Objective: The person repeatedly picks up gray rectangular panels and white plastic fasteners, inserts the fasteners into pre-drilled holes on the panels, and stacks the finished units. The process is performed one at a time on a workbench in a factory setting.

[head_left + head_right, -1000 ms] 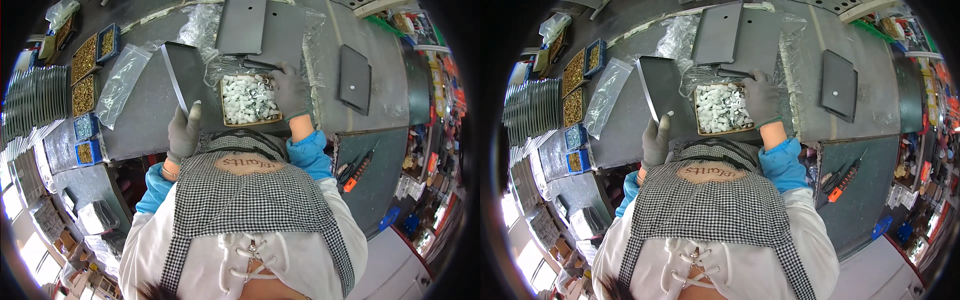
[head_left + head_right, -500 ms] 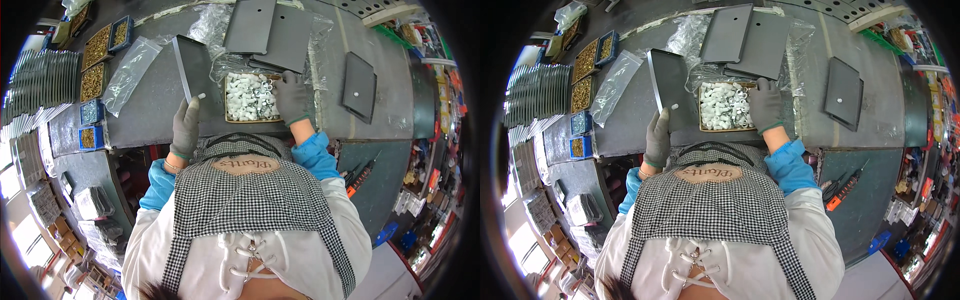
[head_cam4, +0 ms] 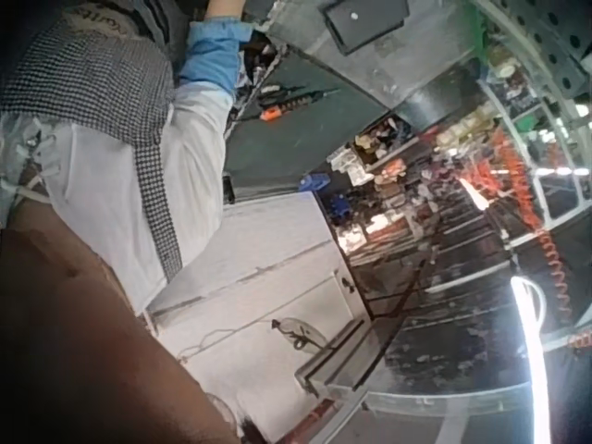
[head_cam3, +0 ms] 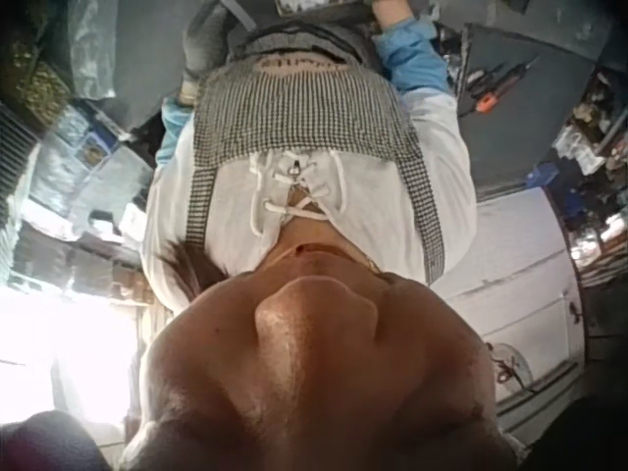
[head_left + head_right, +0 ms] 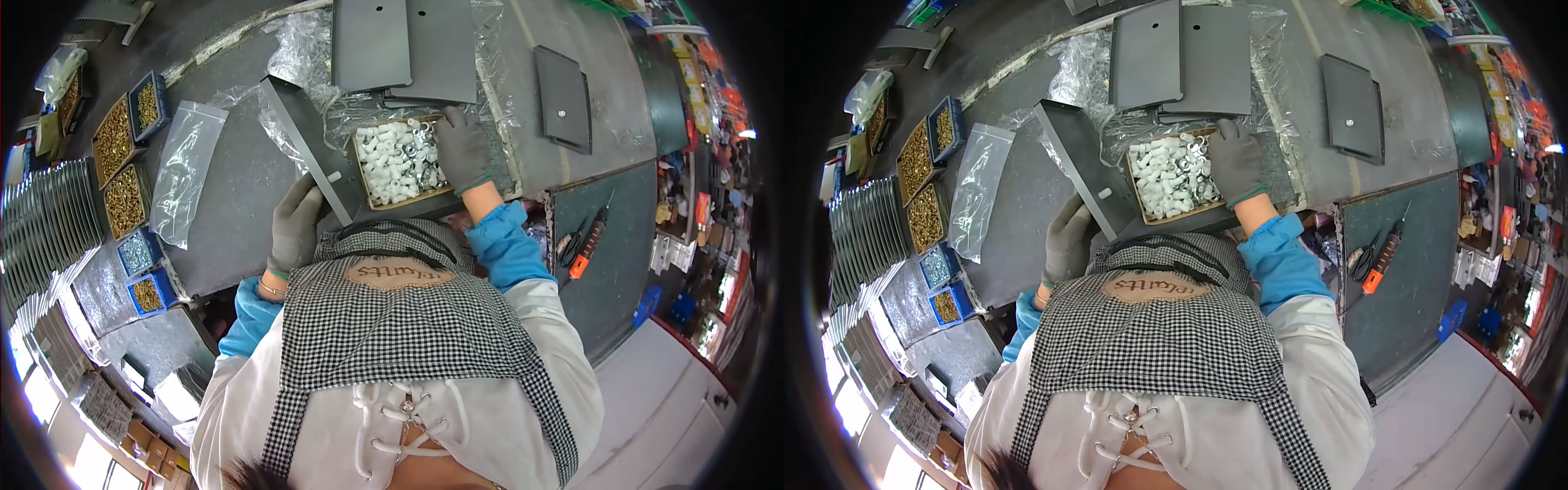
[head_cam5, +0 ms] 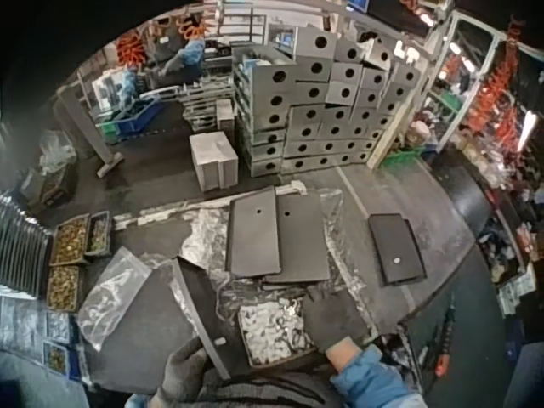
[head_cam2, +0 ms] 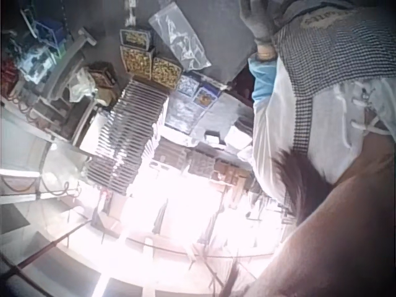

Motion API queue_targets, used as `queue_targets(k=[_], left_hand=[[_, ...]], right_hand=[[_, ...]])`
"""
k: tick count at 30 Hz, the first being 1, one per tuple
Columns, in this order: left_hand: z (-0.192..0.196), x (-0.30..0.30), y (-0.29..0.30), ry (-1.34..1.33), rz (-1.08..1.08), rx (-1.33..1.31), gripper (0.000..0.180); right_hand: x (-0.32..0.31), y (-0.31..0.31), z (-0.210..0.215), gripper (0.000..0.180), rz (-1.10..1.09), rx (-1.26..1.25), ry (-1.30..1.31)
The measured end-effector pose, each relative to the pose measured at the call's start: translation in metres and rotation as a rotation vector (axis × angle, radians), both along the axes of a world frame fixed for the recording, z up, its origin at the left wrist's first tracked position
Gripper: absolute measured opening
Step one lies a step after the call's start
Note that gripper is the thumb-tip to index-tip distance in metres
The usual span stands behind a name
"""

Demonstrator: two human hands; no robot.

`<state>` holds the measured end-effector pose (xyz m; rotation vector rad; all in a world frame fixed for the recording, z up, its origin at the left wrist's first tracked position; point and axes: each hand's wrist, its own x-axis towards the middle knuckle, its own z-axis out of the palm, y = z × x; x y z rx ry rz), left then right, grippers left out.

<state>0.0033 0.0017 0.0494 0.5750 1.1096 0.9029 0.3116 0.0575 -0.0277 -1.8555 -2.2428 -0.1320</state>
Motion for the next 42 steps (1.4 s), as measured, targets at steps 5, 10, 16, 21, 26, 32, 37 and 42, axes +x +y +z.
queue_targets(k=[5,10,16,21,26,32,37,42], left_hand=[[-0.014,-0.002,0.001,0.063,0.062,-0.057,0.039],[-0.017,-0.001,0.001,0.006,0.116,-0.067,0.036],[-0.029,-0.009,-0.001,0.023,0.103,-0.077,0.036],[-0.042,-0.011,-0.006,0.003,0.143,-0.027,0.037],[-0.040,-0.011,-0.004,0.033,0.106,-0.039,0.034],[-0.034,-0.004,0.001,0.174,0.072,-0.039,0.031],[-0.021,0.003,0.006,0.181,0.043,0.020,0.034],[-0.033,0.001,0.005,0.037,0.071,-0.001,0.035]], right_hand=[[-0.004,0.006,0.011,0.015,0.085,0.011,-0.033],[-0.005,0.006,0.013,0.018,0.057,0.019,-0.006],[0.001,0.013,0.004,0.017,0.051,-0.025,0.015],[-0.020,0.001,0.055,0.017,0.155,0.117,0.472],[-0.092,-0.004,0.062,0.017,0.400,-0.380,1.078],[-0.129,-0.017,0.049,0.021,0.085,-0.728,1.152],[-0.120,-0.013,0.053,0.020,-0.003,-0.800,1.215],[-0.114,-0.009,0.050,0.018,0.175,-0.704,1.200]])
